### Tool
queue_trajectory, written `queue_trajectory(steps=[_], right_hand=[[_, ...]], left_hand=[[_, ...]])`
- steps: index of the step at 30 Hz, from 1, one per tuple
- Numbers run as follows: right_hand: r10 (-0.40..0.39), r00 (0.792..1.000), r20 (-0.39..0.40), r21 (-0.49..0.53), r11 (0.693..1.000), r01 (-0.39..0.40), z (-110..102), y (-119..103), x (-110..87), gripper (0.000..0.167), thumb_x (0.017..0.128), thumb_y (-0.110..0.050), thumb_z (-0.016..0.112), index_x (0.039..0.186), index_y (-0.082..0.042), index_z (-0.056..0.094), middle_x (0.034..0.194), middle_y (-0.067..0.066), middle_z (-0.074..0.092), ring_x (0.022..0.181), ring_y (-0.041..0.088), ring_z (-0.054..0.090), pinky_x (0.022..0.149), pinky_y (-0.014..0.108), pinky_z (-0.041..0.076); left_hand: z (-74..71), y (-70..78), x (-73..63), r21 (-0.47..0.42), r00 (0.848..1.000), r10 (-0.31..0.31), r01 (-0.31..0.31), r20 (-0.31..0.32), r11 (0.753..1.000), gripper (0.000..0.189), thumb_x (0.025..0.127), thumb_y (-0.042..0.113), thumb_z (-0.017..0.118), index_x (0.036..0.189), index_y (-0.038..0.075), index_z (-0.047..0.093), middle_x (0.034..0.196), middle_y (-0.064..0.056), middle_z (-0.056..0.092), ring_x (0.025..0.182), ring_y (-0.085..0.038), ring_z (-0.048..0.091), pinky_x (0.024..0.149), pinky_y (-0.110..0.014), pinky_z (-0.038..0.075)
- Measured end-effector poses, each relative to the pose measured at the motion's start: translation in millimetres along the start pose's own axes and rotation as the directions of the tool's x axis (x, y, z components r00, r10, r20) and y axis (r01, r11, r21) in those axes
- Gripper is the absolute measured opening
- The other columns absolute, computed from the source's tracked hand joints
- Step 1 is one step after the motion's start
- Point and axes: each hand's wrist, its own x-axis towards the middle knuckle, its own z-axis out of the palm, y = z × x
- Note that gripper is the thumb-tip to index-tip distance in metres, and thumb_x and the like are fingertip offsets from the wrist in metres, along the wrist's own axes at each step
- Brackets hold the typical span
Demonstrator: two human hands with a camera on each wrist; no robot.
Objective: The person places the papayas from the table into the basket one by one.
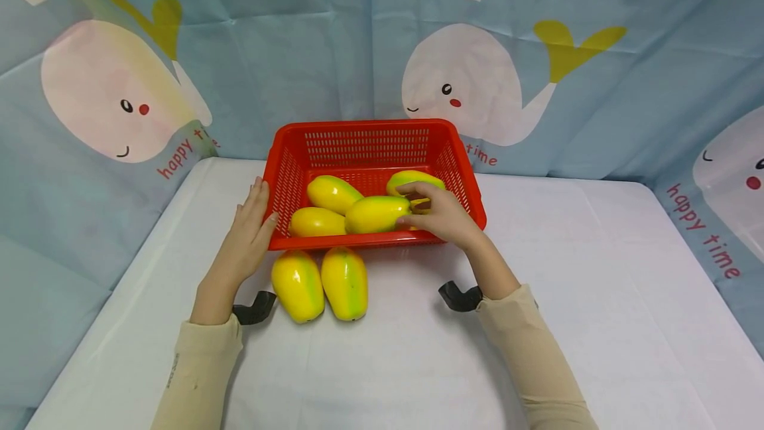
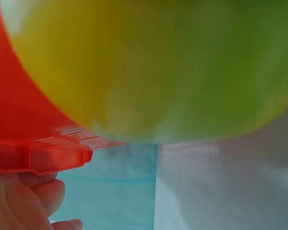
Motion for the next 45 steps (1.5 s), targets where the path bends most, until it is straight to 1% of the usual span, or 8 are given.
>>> queue_trajectory(steps=[14,17,21,24,30,34,40,45], right_hand=[[0.001,0.996,-0.086,0.032,0.999,0.002,1.2,6.3,-6.1,0.046,0.084,-0.021,0.072,0.125,-0.006,0.058,0.126,0.01,0.058,0.111,0.028,0.057,0.092,0.043,0.048],[-0.03,0.991,-0.13,0.05,0.998,0.037,2.9,7.9,-9.8,0.044,0.085,-0.019,0.07,0.125,-0.006,0.058,0.125,0.011,0.058,0.112,0.028,0.056,0.093,0.045,0.047],[-0.113,0.975,-0.191,0.073,0.989,0.129,5.3,8.1,-16.6,0.041,0.086,-0.012,0.069,0.124,-0.006,0.058,0.124,0.01,0.059,0.113,0.024,0.055,0.096,0.049,0.043],[-0.158,0.964,-0.214,0.079,0.981,0.178,7.4,7.3,-22.4,0.039,0.086,-0.007,0.068,0.124,-0.005,0.058,0.122,0.009,0.06,0.112,0.02,0.055,0.098,0.046,0.043],[-0.218,0.949,-0.225,0.098,0.965,0.245,12.4,3.3,-37.5,0.036,0.084,0.001,0.067,0.12,-0.002,0.059,0.12,0.013,0.061,0.109,0.025,0.057,0.095,0.032,0.047],[-0.259,0.94,-0.223,0.11,0.951,0.289,15.1,-0.3,-43.9,0.036,0.083,0.005,0.067,0.118,0.001,0.059,0.119,0.016,0.06,0.108,0.028,0.056,0.089,0.03,0.05],[-0.321,0.926,-0.196,0.128,0.928,0.349,17.0,-3.8,-46.6,0.039,0.08,0.01,0.067,0.118,0.005,0.058,0.119,0.023,0.057,0.11,0.027,0.055,0.092,0.034,0.048],[-0.345,0.922,-0.178,0.118,0.923,0.367,21.3,-6.3,-50.2,0.041,0.079,0.01,0.068,0.119,0.004,0.059,0.118,0.022,0.058,0.11,0.027,0.054,0.092,0.035,0.048]], left_hand=[[0.6,1.0,0.0,0.0,1.0,0.003,-0.003,-0.003,1.0,0.064,0.099,0.025,0.041,0.15,0.001,0.011,0.158,-0.012,0.003,0.144,-0.029,0.003,0.112,-0.056,0.003],[1.4,1.1,0.0,0.0,1.0,0.001,-0.001,0.005,1.0,0.064,0.1,0.025,0.04,0.15,0.001,0.01,0.158,-0.011,0.002,0.144,-0.028,0.003,0.112,-0.055,0.003],[2.4,2.0,-0.5,-0.001,1.0,-0.003,0.003,0.011,1.0,0.064,0.099,0.025,0.04,0.15,0.001,0.01,0.158,-0.012,0.003,0.144,-0.028,0.003,0.112,-0.055,0.003],[2.7,2.5,-0.9,-0.004,1.0,-0.004,0.004,0.009,1.0,0.064,0.099,0.026,0.041,0.151,0.001,0.011,0.158,-0.012,0.003,0.144,-0.028,0.003,0.112,-0.055,0.003],[1.2,2.5,-1.7,-0.008,1.0,-0.004,0.004,0.007,1.0,0.064,0.099,0.025,0.041,0.15,0.001,0.011,0.158,-0.012,0.002,0.144,-0.029,0.003,0.112,-0.055,0.003],[-0.4,1.2,-2.3,-0.002,1.0,-0.012,0.012,0.006,1.0,0.065,0.099,0.026,0.041,0.151,0.002,0.009,0.158,-0.012,0.002,0.144,-0.029,0.003,0.112,-0.054,0.002],[-1.1,-0.7,-2.1,-0.001,1.0,-0.014,0.014,0.004,1.0,0.065,0.1,0.028,0.04,0.151,0.003,0.008,0.158,-0.013,0.002,0.144,-0.028,0.003,0.112,-0.054,0.001],[-0.9,0.5,-0.4,-0.002,1.0,-0.002,0.002,0.003,1.0,0.064,0.1,0.027,0.039,0.15,0.002,0.01,0.158,-0.012,0.003,0.144,-0.029,0.002,0.112,-0.055,0.002]])
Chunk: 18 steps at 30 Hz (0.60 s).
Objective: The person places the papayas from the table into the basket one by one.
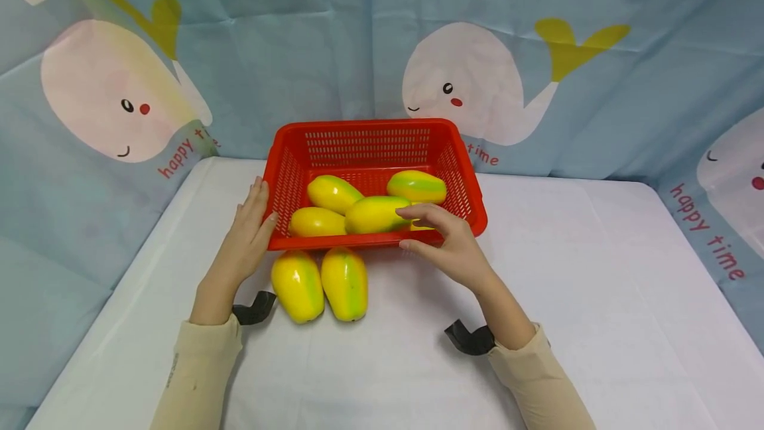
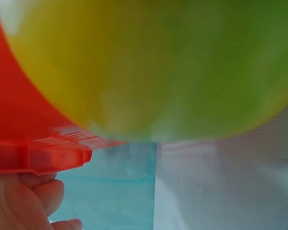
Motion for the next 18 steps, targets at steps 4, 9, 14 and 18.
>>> queue_trajectory(steps=[4,9,14,18], right_hand=[[-0.03,0.999,0.024,-0.027,0.999,0.031,5.5,-1.1,-4.3,0.042,0.076,0.011,0.07,0.117,0.004,0.06,0.116,0.018,0.061,0.116,0.018,0.052,0.095,0.029,0.046],[-0.084,0.996,0.035,-0.025,0.996,0.085,11.9,0.2,-10.8,0.041,0.075,0.012,0.071,0.114,0.003,0.062,0.113,0.015,0.064,0.112,0.015,0.054,0.097,0.025,0.043],[-0.122,0.991,0.051,0.004,0.992,0.122,19.6,1.3,-17.8,0.041,0.075,0.012,0.071,0.114,0.002,0.063,0.112,0.012,0.064,0.108,0.017,0.056,0.096,0.027,0.044],[-0.134,0.987,0.093,0.01,0.991,0.133,26.9,1.8,-22.2,0.041,0.075,0.01,0.072,0.114,0.002,0.062,0.113,0.01,0.064,0.109,0.018,0.056,0.095,0.027,0.045]], left_hand=[[1.1,0.4,0.5,-0.002,1.0,0.005,-0.005,0.001,1.0,0.063,0.1,0.026,0.039,0.15,0.001,0.01,0.158,-0.012,0.002,0.144,-0.028,0.002,0.112,-0.055,0.003],[1.8,-0.4,1.0,0.003,1.0,0.01,-0.01,-0.004,1.0,0.063,0.1,0.025,0.039,0.15,0.001,0.01,0.158,-0.012,0.003,0.144,-0.028,0.002,0.112,-0.055,0.003],[1.0,-0.3,1.1,-0.001,1.0,0.008,-0.008,0.0,1.0,0.063,0.1,0.026,0.039,0.151,0.002,0.009,0.158,-0.011,0.002,0.144,-0.028,0.002,0.112,-0.055,0.002],[-0.6,0.5,0.7,-0.008,1.0,0.002,-0.002,0.007,1.0,0.064,0.1,0.026,0.039,0.151,0.002,0.008,0.158,-0.011,0.001,0.144,-0.027,0.001,0.112,-0.054,0.001]])
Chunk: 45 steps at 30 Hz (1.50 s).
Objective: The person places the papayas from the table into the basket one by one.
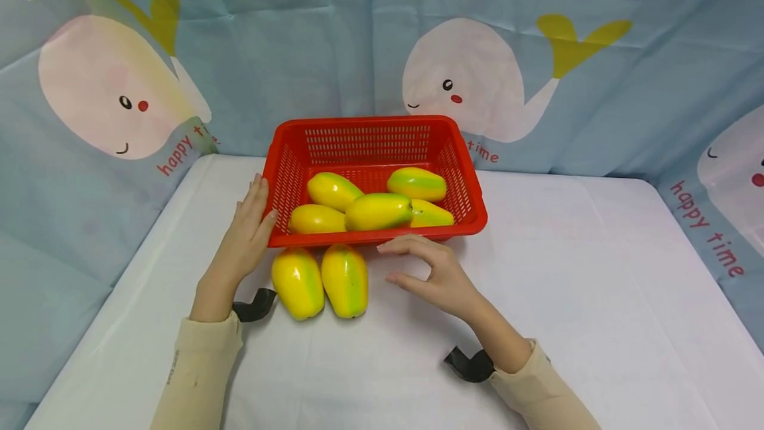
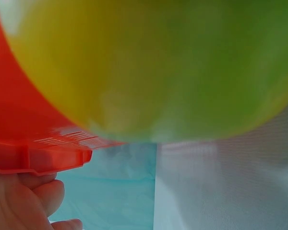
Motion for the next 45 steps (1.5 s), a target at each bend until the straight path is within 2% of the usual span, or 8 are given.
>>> queue_trajectory(steps=[4,12,17,27,37,45], right_hand=[[0.018,0.999,0.038,0.009,1.0,-0.019,5.7,0.7,-1.5,0.039,0.077,0.008,0.072,0.114,0.001,0.062,0.113,0.011,0.064,0.109,0.017,0.056,0.093,0.029,0.047],[0.076,0.991,0.109,-0.004,0.997,-0.076,17.2,7.8,-2.9,0.038,0.081,-0.002,0.072,0.117,-0.005,0.062,0.114,0.004,0.064,0.106,0.018,0.058,0.09,0.034,0.049],[0.072,0.988,0.135,-0.061,0.996,-0.064,22.9,15.5,-4.1,0.038,0.081,-0.006,0.073,0.117,-0.003,0.062,0.111,0.007,0.065,0.103,0.022,0.059,0.088,0.034,0.05],[0.102,0.974,0.201,-0.149,0.986,-0.073,29.1,19.7,-5.9,0.04,0.084,-0.012,0.072,0.122,-0.005,0.061,0.119,0.004,0.063,0.11,0.018,0.057,0.089,0.035,0.05],[0.139,0.97,0.198,-0.159,0.981,-0.109,33.0,17.6,-6.7,0.042,0.083,-0.015,0.073,0.122,-0.007,0.06,0.124,0.004,0.06,0.115,0.019,0.054,0.091,0.036,0.049],[0.162,0.97,0.182,-0.156,0.979,-0.134,33.5,17.4,-5.8,0.047,0.08,-0.014,0.075,0.124,-0.006,0.058,0.124,0.005,0.059,0.113,0.02,0.054,0.091,0.038,0.049]], left_hand=[[-0.4,0.0,0.0,-0.001,1.0,-0.001,0.001,-0.002,1.0,0.063,0.1,0.025,0.039,0.151,0.002,0.009,0.158,-0.011,0.001,0.144,-0.028,0.002,0.112,-0.054,0.001],[-1.2,-0.1,-0.2,-0.001,1.0,0.002,-0.002,-0.007,1.0,0.063,0.101,0.028,0.036,0.151,0.002,0.008,0.158,-0.011,0.001,0.144,-0.027,0.001,0.112,-0.055,0.002],[-0.2,-1.2,0.6,0.0,1.0,0.006,-0.006,-0.01,1.0,0.063,0.1,0.026,0.038,0.151,0.002,0.009,0.158,-0.01,0.001,0.144,-0.027,0.002,0.112,-0.055,0.002],[0.6,-1.2,1.1,0.004,1.0,0.006,-0.006,-0.01,1.0,0.063,0.1,0.025,0.038,0.15,0.001,0.009,0.158,-0.012,0.002,0.144,-0.029,0.002,0.112,-0.055,0.003],[0.9,-0.6,1.6,0.004,1.0,0.008,-0.008,-0.013,1.0,0.062,0.1,0.024,0.038,0.15,0.0,0.01,0.158,-0.013,0.003,0.144,-0.029,0.003,0.112,-0.056,0.003],[0.8,0.0,1.9,0.005,1.0,0.006,-0.006,-0.011,1.0,0.062,0.101,0.025,0.037,0.15,0.001,0.01,0.158,-0.011,0.001,0.144,-0.027,0.003,0.112,-0.055,0.003]])
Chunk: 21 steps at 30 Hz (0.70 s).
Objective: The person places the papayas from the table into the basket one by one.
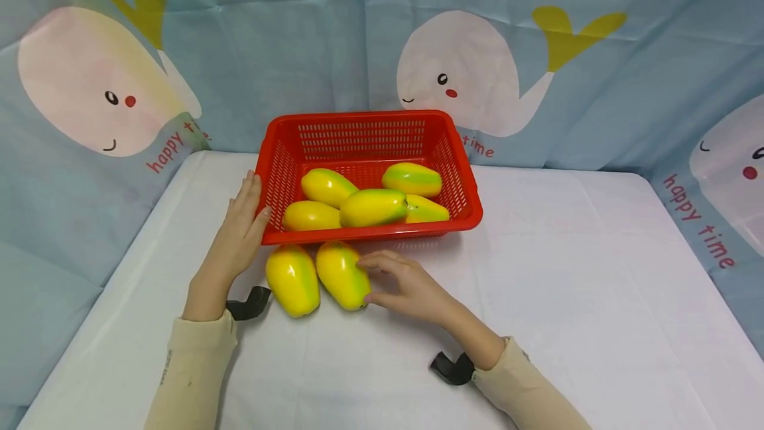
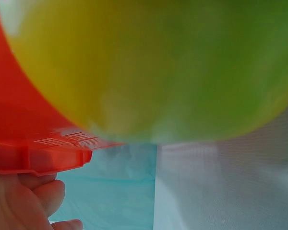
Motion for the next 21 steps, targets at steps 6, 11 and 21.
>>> queue_trajectory(steps=[6,11,21], right_hand=[[0.045,0.999,0.002,0.008,0.999,-0.045,-1.3,4.9,0.7,0.053,0.079,-0.018,0.077,0.126,-0.007,0.057,0.125,0.004,0.058,0.11,0.023,0.055,0.091,0.04,0.048],[0.093,0.996,0.009,0.019,0.995,-0.093,-1.4,8.8,0.9,0.057,0.077,-0.02,0.078,0.128,-0.007,0.055,0.125,0.003,0.057,0.107,0.023,0.057,0.09,0.04,0.048],[0.168,0.985,0.033,0.01,0.986,-0.168,-0.6,12.2,1.7,0.066,0.076,-0.023,0.08,0.134,-0.008,0.05,0.126,0.003,0.056,0.103,0.015,0.057,0.091,0.036,0.048]], left_hand=[[0.7,-0.7,0.1,-0.004,1.0,0.008,-0.008,-0.008,1.0,0.062,0.101,0.024,0.038,0.15,0.0,0.01,0.157,-0.014,0.003,0.144,-0.028,0.004,0.112,-0.056,0.004],[0.9,-1.1,-0.2,-0.007,1.0,0.012,-0.012,-0.009,1.0,0.062,0.1,0.023,0.038,0.15,0.0,0.01,0.158,-0.012,0.002,0.144,-0.028,0.003,0.112,-0.056,0.003],[1.3,-1.4,-0.2,-0.011,1.0,0.026,-0.026,-0.014,1.0,0.061,0.101,0.023,0.038,0.15,0.0,0.011,0.158,-0.012,0.002,0.144,-0.027,0.003,0.112,-0.056,0.003]])
